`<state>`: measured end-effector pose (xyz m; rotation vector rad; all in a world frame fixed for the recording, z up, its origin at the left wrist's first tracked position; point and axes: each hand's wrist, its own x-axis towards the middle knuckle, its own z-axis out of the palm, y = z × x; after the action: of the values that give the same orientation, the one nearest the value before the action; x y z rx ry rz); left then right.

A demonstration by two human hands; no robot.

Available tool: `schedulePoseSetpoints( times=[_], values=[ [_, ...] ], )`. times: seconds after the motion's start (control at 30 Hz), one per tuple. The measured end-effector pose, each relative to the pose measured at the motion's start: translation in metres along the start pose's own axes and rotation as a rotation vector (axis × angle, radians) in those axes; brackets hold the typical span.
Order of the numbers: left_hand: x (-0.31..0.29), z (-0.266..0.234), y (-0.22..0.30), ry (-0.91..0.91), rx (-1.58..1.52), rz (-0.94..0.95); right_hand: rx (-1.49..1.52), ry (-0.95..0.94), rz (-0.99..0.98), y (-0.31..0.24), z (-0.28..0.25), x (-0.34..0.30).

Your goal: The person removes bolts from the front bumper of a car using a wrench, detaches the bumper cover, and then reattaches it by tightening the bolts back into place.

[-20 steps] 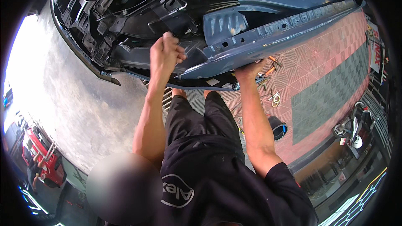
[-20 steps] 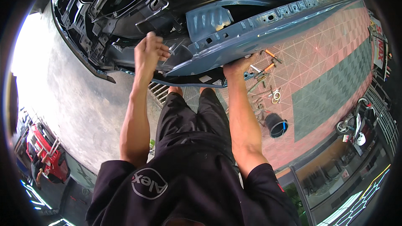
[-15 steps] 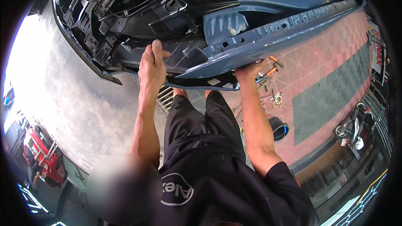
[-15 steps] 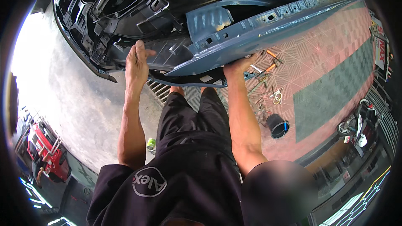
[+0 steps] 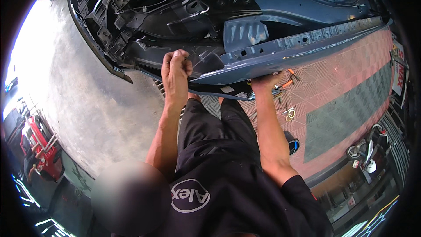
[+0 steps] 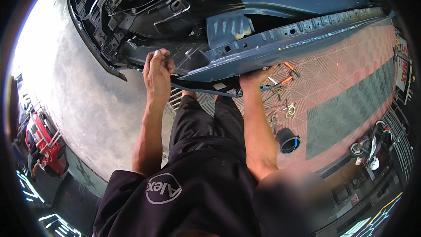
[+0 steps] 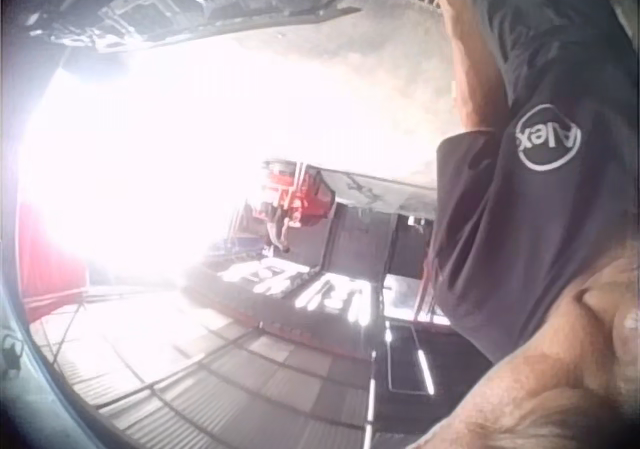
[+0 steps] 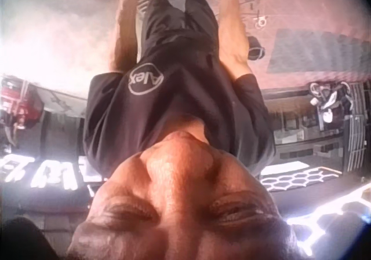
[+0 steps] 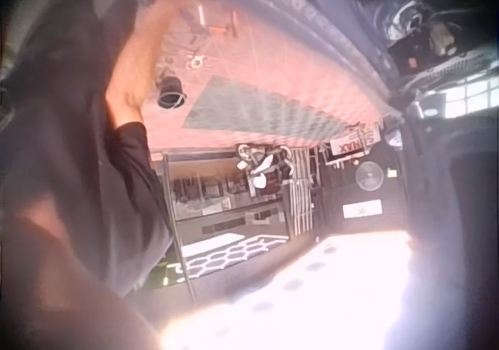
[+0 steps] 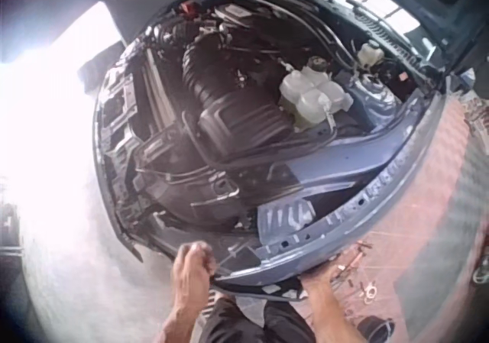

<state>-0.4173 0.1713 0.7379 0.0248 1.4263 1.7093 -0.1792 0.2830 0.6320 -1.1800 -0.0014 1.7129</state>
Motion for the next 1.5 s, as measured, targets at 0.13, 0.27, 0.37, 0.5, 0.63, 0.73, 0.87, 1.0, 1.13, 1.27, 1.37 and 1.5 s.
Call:
schedulePoseSetpoints(
  times=[0.13,0.27,0.37,0.5,0.63,0.73,0.87,1.0,1.13,1.27,1.37,1.5],
  values=[
    [0.007,0.036,-0.029,0.000,0.215,0.191,0.019,0.000,0.023,-0.003,-0.003,0.001],
    [0.013,0.049,-0.056,-0.014,0.450,0.402,0.014,-0.017,0.005,-0.002,-0.007,0.007],
    [0.018,0.045,-0.072,-0.048,0.557,0.537,0.031,-0.009,0.041,-0.004,-0.004,0.008],
    [0.013,0.055,-0.083,-0.080,0.616,0.587,0.066,0.034,0.089,-0.005,-0.016,0.008],
    [0.015,0.060,-0.083,-0.029,0.738,0.651,0.106,0.054,0.138,-0.003,-0.012,-0.001],
    [0.030,0.067,-0.081,0.042,0.808,0.611,0.167,-0.027,0.154,0.004,-0.036,0.010],
    [0.051,0.074,-0.054,-0.009,1.088,0.557,0.183,-0.105,0.168,0.005,-0.050,0.011],
    [0.137,0.043,-0.012,-0.011,0.647,0.084,0.167,-0.056,0.186,-0.001,-0.038,0.004],
    [0.139,0.048,0.000,-0.005,0.671,0.057,0.228,-0.091,0.179,-0.001,-0.036,0.005],
    [0.153,0.009,0.000,-0.094,0.468,-0.018,0.300,-0.175,0.188,-0.004,-0.042,0.005],
    [0.153,0.005,0.003,-0.110,0.402,-0.073,0.327,-0.214,0.225,-0.010,-0.049,0.005],
    [0.174,-0.004,0.015,-0.164,0.452,-0.119,0.340,-0.274,0.241,-0.006,-0.056,0.010]
  ],
)
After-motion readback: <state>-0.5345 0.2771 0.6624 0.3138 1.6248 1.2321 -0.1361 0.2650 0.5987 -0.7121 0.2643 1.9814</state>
